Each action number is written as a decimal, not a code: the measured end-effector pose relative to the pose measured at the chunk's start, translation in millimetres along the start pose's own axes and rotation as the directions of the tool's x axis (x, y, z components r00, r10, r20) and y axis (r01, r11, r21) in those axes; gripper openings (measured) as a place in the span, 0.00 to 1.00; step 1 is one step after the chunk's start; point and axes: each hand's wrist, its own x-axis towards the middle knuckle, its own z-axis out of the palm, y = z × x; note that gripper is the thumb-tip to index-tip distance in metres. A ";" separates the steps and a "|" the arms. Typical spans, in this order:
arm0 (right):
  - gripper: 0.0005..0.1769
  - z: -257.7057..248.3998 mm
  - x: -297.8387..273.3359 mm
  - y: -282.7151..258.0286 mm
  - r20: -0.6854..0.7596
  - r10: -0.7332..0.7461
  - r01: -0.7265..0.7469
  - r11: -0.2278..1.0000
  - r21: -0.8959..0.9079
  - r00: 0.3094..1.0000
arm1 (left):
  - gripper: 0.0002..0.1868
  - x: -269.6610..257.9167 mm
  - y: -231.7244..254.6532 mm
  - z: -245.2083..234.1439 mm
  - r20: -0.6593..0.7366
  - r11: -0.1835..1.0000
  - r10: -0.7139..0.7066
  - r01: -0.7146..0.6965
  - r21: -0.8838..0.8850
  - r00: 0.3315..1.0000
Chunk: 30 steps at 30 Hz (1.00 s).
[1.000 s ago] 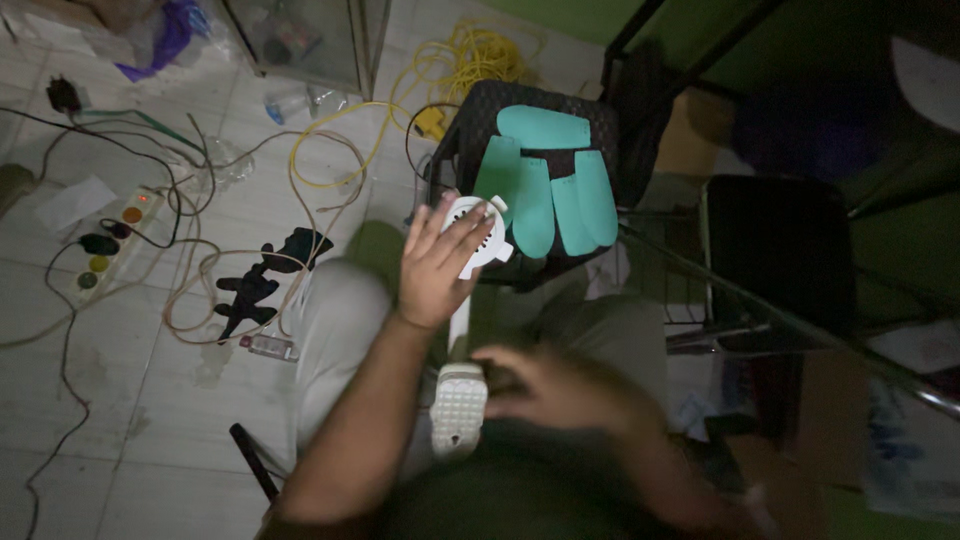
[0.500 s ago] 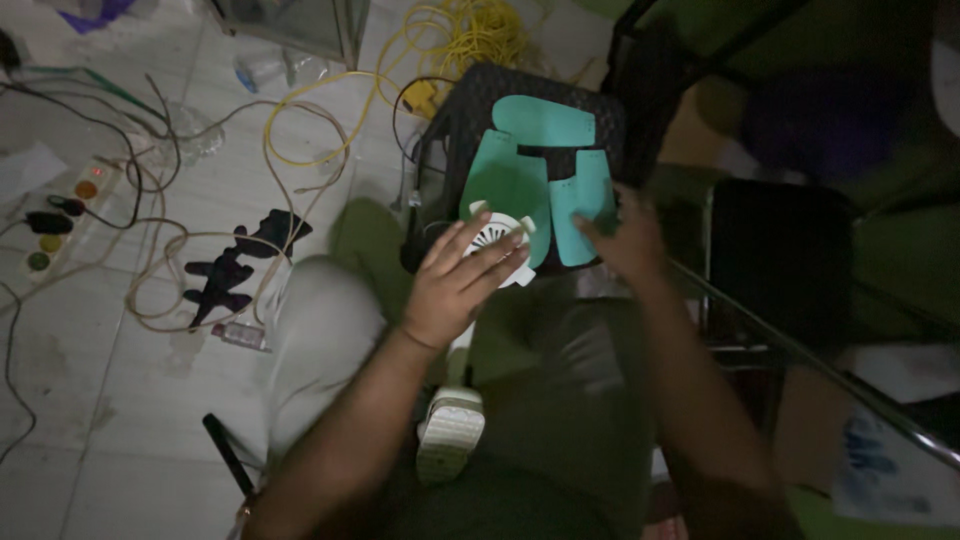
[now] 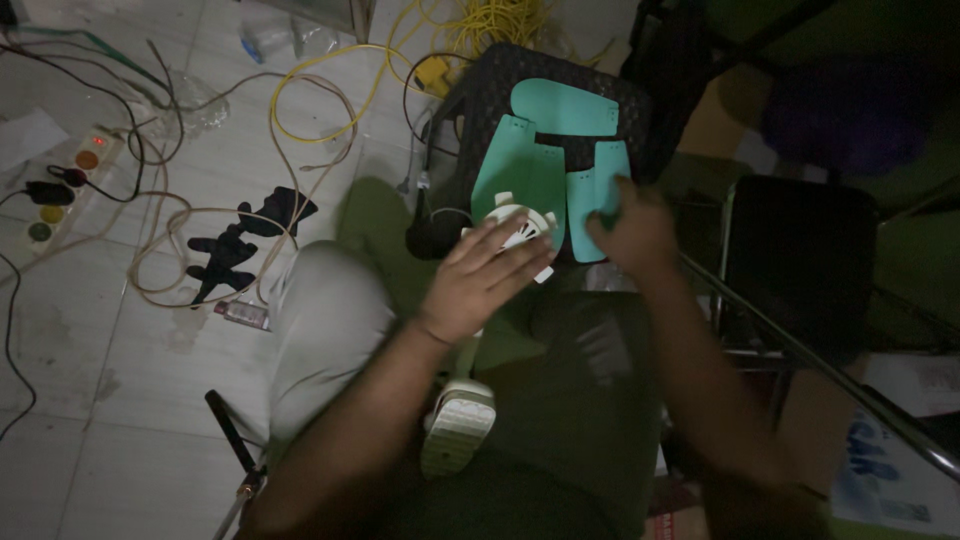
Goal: The person assembles a small teal fan by attaching four blades to the motor housing. They repeatedly attach and detach the blades, adjusting their positions on the central hub while seated on the floor.
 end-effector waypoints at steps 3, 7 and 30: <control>0.47 -2.0 -1.5 -3.3 0.001 -0.077 0.077 0.994 -0.073 0.997 | 0.18 -2.0 3.4 0.5 0.002 1.000 0.000 0.000 -0.005 1.000; 0.46 -0.5 1.2 -2.0 0.007 -0.128 0.127 0.977 -0.169 0.992 | 0.17 -0.1 6.1 3.6 -0.003 1.000 -0.011 0.010 -0.007 1.000; 0.17 -138.7 -3.3 29.9 0.283 -0.511 0.465 0.859 0.216 0.812 | 0.23 5.5 3.3 5.0 0.130 0.994 0.105 -0.105 -0.006 0.986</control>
